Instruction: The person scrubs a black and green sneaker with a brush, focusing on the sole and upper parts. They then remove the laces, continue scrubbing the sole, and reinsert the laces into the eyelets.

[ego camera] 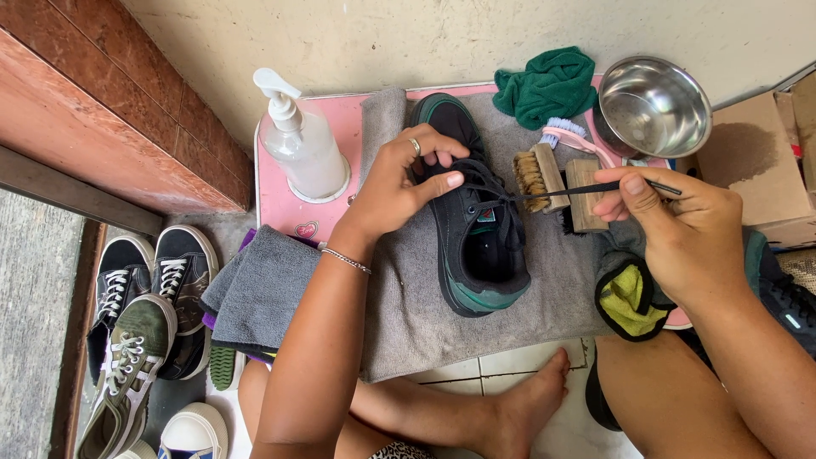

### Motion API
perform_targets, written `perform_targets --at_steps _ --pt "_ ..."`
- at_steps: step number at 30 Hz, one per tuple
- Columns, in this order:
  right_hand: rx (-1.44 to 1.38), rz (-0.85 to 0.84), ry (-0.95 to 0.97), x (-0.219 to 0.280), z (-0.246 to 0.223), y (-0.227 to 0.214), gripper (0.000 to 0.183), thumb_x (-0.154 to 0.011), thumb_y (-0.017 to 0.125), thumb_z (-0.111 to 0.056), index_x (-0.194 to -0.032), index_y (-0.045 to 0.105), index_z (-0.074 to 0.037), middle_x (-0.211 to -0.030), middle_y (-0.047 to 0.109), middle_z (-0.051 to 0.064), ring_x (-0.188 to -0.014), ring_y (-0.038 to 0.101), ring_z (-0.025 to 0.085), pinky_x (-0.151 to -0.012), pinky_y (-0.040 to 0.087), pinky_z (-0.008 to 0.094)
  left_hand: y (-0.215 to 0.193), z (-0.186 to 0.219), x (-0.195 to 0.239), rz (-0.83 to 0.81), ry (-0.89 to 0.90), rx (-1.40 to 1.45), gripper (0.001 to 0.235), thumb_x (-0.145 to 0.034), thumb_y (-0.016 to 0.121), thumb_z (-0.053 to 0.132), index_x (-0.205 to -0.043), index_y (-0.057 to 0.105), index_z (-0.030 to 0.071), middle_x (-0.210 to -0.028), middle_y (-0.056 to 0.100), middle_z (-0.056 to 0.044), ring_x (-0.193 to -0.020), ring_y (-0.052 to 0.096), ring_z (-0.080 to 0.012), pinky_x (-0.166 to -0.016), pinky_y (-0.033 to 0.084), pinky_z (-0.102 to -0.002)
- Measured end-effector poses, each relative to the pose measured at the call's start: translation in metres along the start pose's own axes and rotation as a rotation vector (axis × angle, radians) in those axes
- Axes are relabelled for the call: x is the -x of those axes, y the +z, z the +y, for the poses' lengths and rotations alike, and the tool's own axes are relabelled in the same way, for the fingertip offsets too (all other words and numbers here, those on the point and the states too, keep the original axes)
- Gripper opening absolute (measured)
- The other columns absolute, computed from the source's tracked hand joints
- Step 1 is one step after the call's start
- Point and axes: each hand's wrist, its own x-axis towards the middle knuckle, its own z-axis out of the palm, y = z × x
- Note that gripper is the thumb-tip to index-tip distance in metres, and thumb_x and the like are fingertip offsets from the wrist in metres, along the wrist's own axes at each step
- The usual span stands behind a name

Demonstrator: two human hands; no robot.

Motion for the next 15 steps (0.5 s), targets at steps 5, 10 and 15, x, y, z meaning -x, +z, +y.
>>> perform_targets --at_steps 5,10,15 --pt "-0.008 -0.033 0.036 -0.001 -0.004 0.002 0.037 -0.127 0.058 -0.023 -0.136 0.08 0.006 -0.096 0.079 0.018 -0.087 0.074 0.022 -0.092 0.063 0.032 -0.006 -0.005 0.004 -0.039 -0.186 0.171 0.036 -0.099 0.076 -0.009 -0.127 0.079 0.015 -0.104 0.074 -0.001 -0.091 0.066 -0.0101 -0.091 0.055 -0.028" --pt "-0.029 0.02 0.047 -0.001 0.022 -0.016 0.033 -0.134 0.055 -0.023 -0.125 0.074 0.002 -0.102 0.077 0.019 -0.091 0.08 0.026 -0.086 0.063 0.032 -0.003 -0.014 -0.001 0.241 -0.053 0.027 0.027 -0.105 0.064 -0.009 -0.119 0.073 0.012 -0.11 0.071 -0.004 -0.104 0.068 -0.0184 -0.096 0.054 -0.033" --pt "-0.461 0.326 -0.055 -0.016 0.188 -0.11 0.024 -0.132 0.056 -0.055 -0.128 0.05 -0.032 -0.113 0.052 -0.006 -0.099 0.047 0.009 -0.091 0.043 0.027 0.005 -0.011 -0.003 0.641 -0.171 -0.039 0.027 -0.104 0.056 -0.002 -0.121 0.064 0.018 -0.114 0.064 0.001 -0.104 0.061 -0.015 -0.09 0.049 -0.031"
